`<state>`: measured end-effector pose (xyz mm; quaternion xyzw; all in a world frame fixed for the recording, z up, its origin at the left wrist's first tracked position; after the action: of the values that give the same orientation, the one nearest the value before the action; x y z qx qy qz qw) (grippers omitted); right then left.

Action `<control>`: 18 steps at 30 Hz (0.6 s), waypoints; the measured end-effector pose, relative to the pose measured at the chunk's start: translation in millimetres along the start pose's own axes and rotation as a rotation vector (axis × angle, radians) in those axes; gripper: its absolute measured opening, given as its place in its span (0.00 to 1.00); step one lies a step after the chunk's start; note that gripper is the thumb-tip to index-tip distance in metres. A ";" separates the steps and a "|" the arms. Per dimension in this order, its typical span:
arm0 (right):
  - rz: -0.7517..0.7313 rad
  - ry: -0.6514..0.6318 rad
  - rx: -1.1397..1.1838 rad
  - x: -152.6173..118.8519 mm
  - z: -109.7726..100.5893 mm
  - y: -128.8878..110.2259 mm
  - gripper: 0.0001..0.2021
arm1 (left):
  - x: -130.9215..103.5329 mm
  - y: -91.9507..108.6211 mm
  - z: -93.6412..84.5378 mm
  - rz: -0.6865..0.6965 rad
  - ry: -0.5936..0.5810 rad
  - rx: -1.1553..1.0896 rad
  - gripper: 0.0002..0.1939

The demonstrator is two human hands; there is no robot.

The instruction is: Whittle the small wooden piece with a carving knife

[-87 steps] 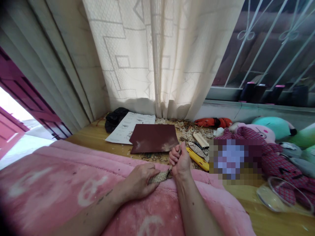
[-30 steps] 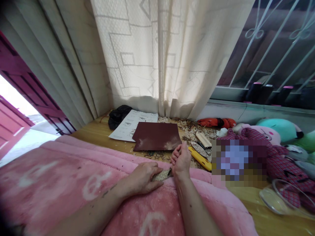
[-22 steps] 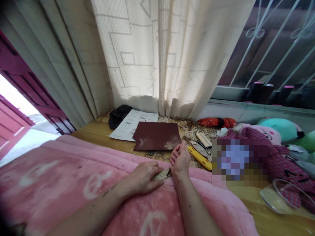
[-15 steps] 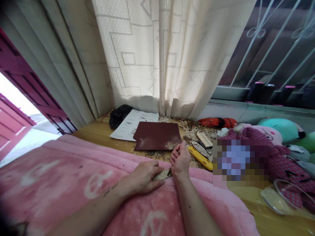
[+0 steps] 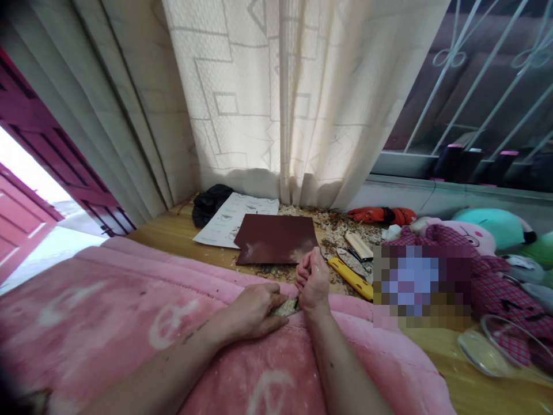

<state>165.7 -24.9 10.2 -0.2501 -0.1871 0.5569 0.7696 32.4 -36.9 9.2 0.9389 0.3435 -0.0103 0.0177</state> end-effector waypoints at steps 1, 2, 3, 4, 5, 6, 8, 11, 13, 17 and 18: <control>0.005 -0.026 0.004 -0.2 0.0 0.5 0.19 | 0.3 0.3 0.1 0.001 -0.001 0.001 0.14; 0.011 -0.046 0.008 -0.3 0.0 1.1 0.19 | 0.6 0.5 0.3 0.000 -0.004 0.003 0.14; 0.019 -0.060 0.011 -0.5 0.0 1.6 0.19 | 0.8 0.8 0.6 -0.001 -0.008 0.006 0.14; 0.029 -0.070 0.013 -0.8 0.2 2.1 0.20 | 1.1 1.2 0.8 -0.003 -0.013 0.010 0.14; 0.041 -0.080 0.015 -1.2 0.4 2.5 0.20 | 1.3 1.6 1.0 -0.005 -0.017 0.014 0.14; 0.054 -0.089 0.016 -1.6 0.7 3.0 0.20 | 1.4 2.1 0.9 -0.007 -0.021 0.018 0.14; 0.076 -0.107 0.014 -2.8 1.3 3.5 0.20 | 1.5 3.5 -0.1 -0.007 -0.024 0.022 0.14; 0.092 -0.141 0.010 -4.9 1.8 3.4 0.20 | 1.3 5.9 -3.5 -0.013 -0.028 0.033 0.13; 0.114 -0.179 0.012 -6.3 2.0 3.1 0.21 | 1.1 7.5 -6.2 -0.014 -0.034 0.035 0.12; 0.196 -0.258 0.002 -8.0 3.1 3.1 0.21 | 0.7 8.9 -8.7 -0.008 -0.025 0.022 0.11; 0.209 -0.262 -0.004 -7.9 3.3 3.3 0.21 | 0.7 8.9 -8.4 -0.009 -0.022 0.018 0.11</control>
<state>158.9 -31.0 10.8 -0.1952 -0.2600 0.6615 0.6758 38.7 -43.0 17.9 0.9373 0.3475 -0.0240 0.0128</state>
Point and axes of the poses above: each hand's wrist, its own x-axis towards the middle knuckle, its own z-axis out of the palm, y = z × x, the point moved 1 cm from there along x, towards the middle knuckle, and after that the axes turned 13 degrees about x, right-handed, at the moved point
